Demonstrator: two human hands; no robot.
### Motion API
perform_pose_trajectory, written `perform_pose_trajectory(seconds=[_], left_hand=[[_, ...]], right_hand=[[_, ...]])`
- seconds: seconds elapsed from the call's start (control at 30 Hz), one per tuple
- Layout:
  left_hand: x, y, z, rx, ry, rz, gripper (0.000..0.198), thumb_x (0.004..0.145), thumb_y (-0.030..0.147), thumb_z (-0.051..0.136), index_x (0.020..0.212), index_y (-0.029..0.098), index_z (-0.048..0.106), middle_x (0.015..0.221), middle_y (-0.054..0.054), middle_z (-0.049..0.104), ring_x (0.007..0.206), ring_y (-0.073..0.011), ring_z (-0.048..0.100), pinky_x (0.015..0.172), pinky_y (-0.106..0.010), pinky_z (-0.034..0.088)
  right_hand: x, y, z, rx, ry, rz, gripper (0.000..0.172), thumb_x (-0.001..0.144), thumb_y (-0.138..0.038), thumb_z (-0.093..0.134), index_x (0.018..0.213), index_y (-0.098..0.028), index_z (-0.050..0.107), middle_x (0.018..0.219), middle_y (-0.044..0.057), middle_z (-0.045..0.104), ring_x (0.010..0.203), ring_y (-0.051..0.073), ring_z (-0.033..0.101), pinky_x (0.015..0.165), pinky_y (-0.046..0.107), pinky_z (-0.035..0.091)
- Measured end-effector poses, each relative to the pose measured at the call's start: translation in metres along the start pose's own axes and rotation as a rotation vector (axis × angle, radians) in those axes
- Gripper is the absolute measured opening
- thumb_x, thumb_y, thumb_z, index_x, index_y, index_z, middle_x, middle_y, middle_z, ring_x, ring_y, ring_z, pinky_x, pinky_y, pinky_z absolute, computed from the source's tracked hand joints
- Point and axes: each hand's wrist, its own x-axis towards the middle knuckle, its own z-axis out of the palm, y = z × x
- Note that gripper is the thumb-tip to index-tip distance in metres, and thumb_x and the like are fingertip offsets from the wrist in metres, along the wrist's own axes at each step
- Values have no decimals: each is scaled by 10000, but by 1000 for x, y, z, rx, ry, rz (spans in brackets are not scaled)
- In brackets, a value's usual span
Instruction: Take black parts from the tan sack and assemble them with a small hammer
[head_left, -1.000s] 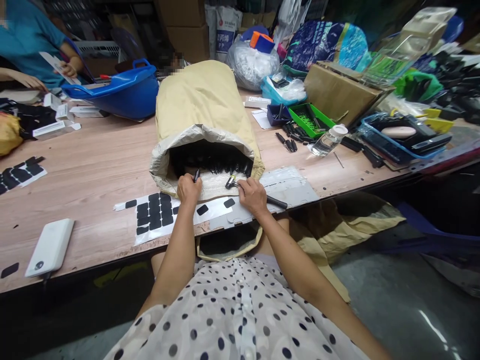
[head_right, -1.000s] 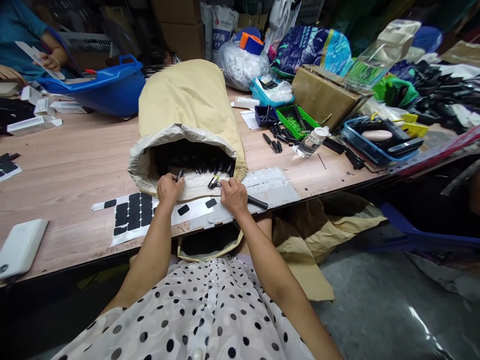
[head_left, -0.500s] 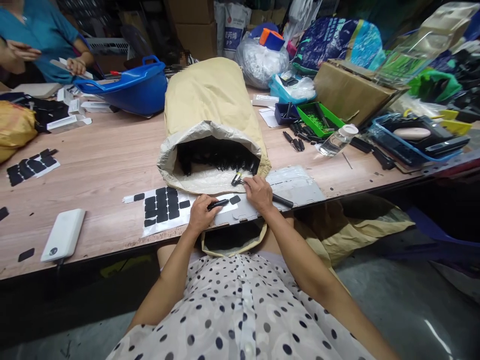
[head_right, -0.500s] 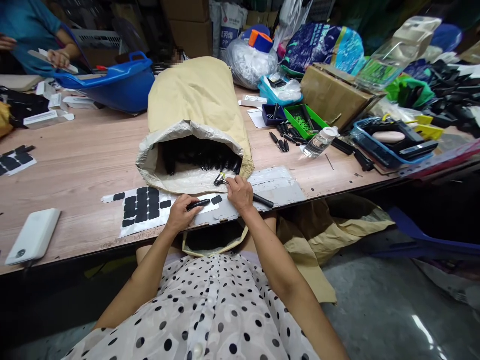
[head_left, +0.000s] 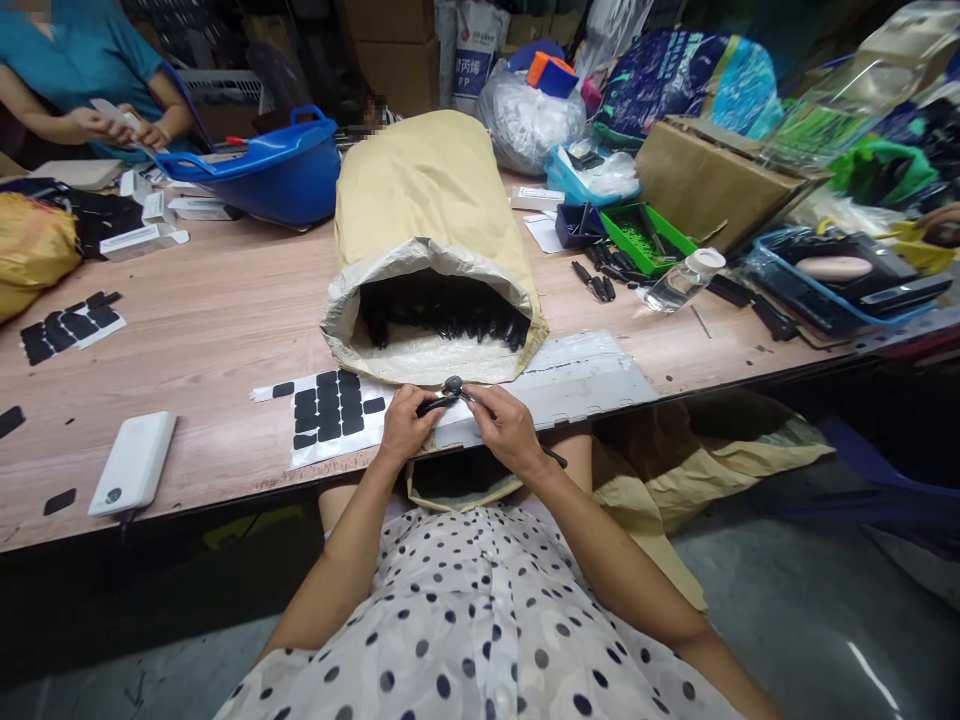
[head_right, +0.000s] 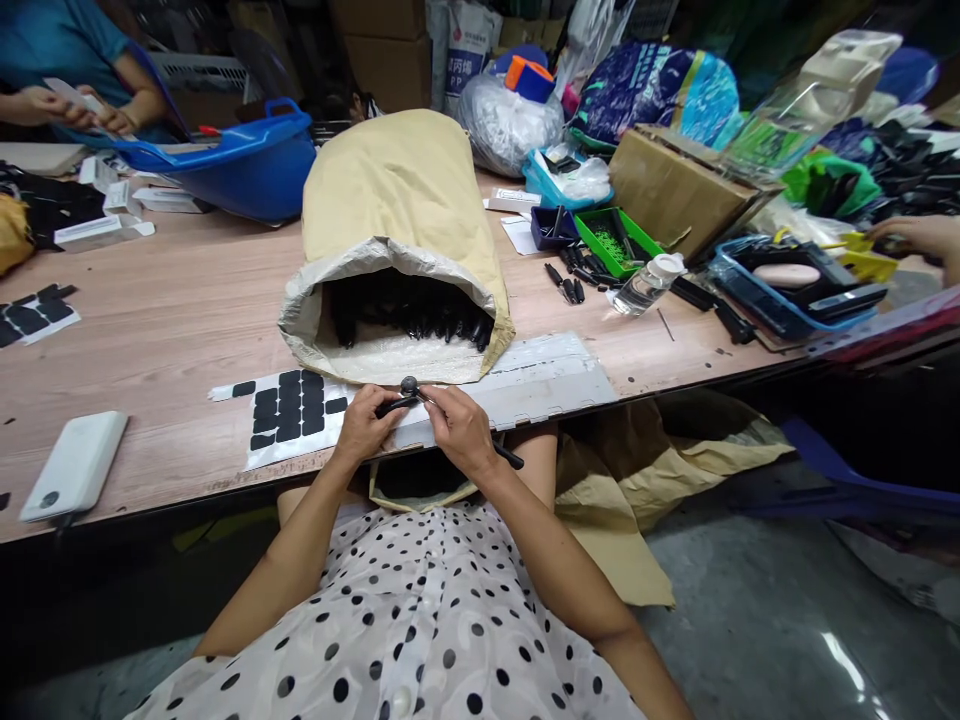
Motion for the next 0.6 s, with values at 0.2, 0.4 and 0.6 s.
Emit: perform_pose_trajectory(seconds=[0.2, 0.4, 0.6], left_hand=[[0, -2, 2, -18, 1, -8, 93, 805, 206, 723, 891, 240, 733, 833, -3, 616, 822, -187, 605, 770, -318, 515], [0, -2, 3, -29, 1, -11, 99, 784, 209, 739, 879, 234, 727, 848, -8, 638, 847, -195, 612, 785, -325, 518], [0, 2, 1, 1, -9, -43, 92, 786, 195, 717, 872, 230, 721, 861, -10, 641, 861, -196, 621, 800, -333, 521]], right_hand=[[-3, -4, 5, -154, -52, -50, 286, 985, -225, 493, 1140, -270, 729, 890, 48, 709, 871, 185, 655, 781, 275, 534], [-2, -2, -1, -205, 8, -19, 322, 1012, -237, 444, 1183, -264, 716, 907, 49, 703, 880, 177, 646, 799, 265, 515], [-5, 0, -2, -282, -83, 23, 328, 998, -226, 450, 1169, -277, 725, 903, 43, 696, 892, 177, 638, 802, 256, 507]])
